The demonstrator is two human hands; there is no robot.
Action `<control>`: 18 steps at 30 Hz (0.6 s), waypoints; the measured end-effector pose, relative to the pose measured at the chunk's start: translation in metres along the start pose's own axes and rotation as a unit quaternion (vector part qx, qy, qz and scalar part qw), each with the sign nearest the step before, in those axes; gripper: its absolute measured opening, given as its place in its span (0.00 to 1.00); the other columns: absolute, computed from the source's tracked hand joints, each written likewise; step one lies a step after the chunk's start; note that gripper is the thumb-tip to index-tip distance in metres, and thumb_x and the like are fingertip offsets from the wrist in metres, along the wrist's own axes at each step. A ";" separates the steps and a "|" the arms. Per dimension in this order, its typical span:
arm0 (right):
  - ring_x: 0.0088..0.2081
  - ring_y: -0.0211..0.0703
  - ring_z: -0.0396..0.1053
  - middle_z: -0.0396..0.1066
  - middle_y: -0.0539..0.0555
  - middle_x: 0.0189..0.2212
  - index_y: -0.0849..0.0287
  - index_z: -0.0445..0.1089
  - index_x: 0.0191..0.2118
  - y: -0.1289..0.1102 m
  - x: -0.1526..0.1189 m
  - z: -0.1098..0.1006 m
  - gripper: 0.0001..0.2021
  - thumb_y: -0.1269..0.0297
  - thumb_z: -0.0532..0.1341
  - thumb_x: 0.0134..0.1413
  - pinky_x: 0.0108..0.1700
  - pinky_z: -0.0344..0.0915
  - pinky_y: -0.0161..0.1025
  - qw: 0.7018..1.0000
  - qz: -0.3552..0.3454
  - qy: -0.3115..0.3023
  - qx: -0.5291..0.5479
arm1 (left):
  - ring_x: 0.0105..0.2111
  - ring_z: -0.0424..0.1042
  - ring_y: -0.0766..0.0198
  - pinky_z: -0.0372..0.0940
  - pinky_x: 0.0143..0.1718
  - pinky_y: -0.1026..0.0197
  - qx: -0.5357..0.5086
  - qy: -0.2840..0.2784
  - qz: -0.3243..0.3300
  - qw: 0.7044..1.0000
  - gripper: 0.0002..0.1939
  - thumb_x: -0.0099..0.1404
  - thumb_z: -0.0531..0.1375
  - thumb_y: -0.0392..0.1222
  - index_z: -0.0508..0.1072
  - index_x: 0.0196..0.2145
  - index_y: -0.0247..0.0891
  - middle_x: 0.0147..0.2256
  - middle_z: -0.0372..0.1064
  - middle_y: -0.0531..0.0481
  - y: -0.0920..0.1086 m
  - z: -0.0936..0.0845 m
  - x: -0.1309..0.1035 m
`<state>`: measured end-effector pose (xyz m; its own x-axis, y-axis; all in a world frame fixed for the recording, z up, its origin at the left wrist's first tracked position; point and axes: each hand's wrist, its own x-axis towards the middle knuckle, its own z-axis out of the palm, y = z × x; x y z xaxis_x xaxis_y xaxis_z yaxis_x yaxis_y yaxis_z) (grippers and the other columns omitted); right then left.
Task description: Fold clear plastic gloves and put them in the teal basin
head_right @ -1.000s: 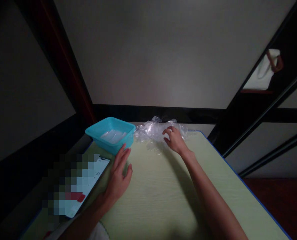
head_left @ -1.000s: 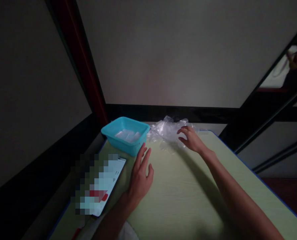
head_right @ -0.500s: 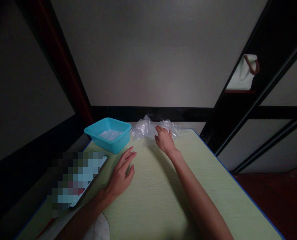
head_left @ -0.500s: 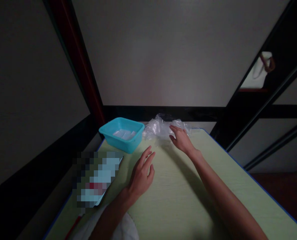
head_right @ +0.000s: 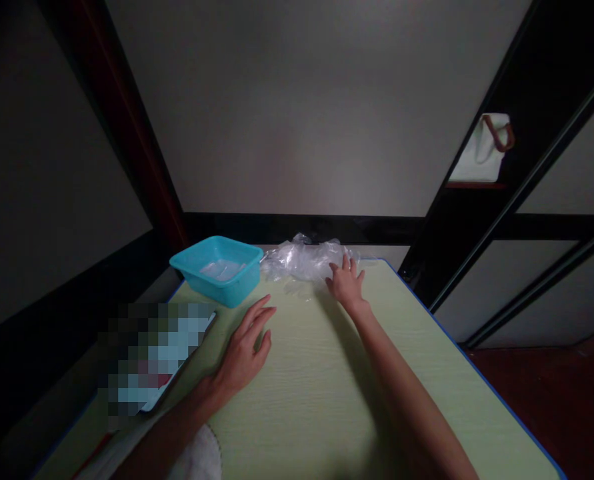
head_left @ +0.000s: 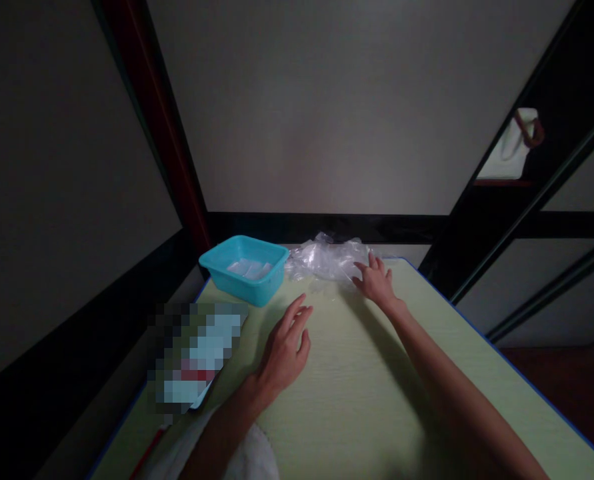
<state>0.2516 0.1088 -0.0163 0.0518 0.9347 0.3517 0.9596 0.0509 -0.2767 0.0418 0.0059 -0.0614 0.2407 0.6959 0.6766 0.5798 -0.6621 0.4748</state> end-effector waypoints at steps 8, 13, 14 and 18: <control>0.60 0.63 0.50 0.49 0.67 0.61 0.66 0.51 0.60 0.014 0.003 -0.007 0.28 0.70 0.53 0.52 0.53 0.53 0.65 0.998 0.013 0.033 0.045 | 0.54 0.63 0.58 0.62 0.53 0.57 -0.065 -0.015 -0.042 0.997 0.21 0.59 0.49 0.26 0.67 0.48 0.35 0.56 0.59 0.39 -0.001 0.001 0.000; 0.64 0.46 0.42 0.43 0.63 0.64 0.69 0.49 0.61 -0.009 -0.013 -0.031 0.29 0.69 0.52 0.53 0.62 0.45 0.47 0.992 -0.075 0.078 0.068 | 0.53 0.64 0.57 0.60 0.54 0.55 -0.119 -0.008 -0.095 0.988 0.20 0.56 0.51 0.27 0.68 0.46 0.36 0.55 0.60 0.41 -0.002 0.001 0.000; 0.64 0.48 0.43 0.45 0.63 0.63 0.69 0.51 0.60 -0.015 -0.020 -0.034 0.28 0.69 0.52 0.53 0.62 0.45 0.49 0.984 -0.132 0.088 0.083 | 0.53 0.63 0.57 0.59 0.54 0.54 -0.135 -0.005 -0.111 0.985 0.20 0.56 0.52 0.27 0.69 0.46 0.37 0.54 0.61 0.42 -0.002 0.001 0.001; 0.62 0.54 0.48 0.50 0.61 0.62 0.66 0.54 0.60 -0.038 -0.056 -0.041 0.26 0.70 0.53 0.53 0.60 0.47 0.57 0.964 -0.251 0.022 0.080 | 0.52 0.63 0.56 0.56 0.56 0.53 -0.211 0.009 -0.196 0.957 0.18 0.52 0.54 0.26 0.72 0.40 0.37 0.51 0.65 0.44 -0.004 0.003 0.005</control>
<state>0.2232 0.0399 0.0110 -0.3931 0.7621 0.5144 0.8119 0.5503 -0.1948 0.0428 0.0131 -0.0622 0.0529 0.9116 0.4077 0.2549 -0.4071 0.8771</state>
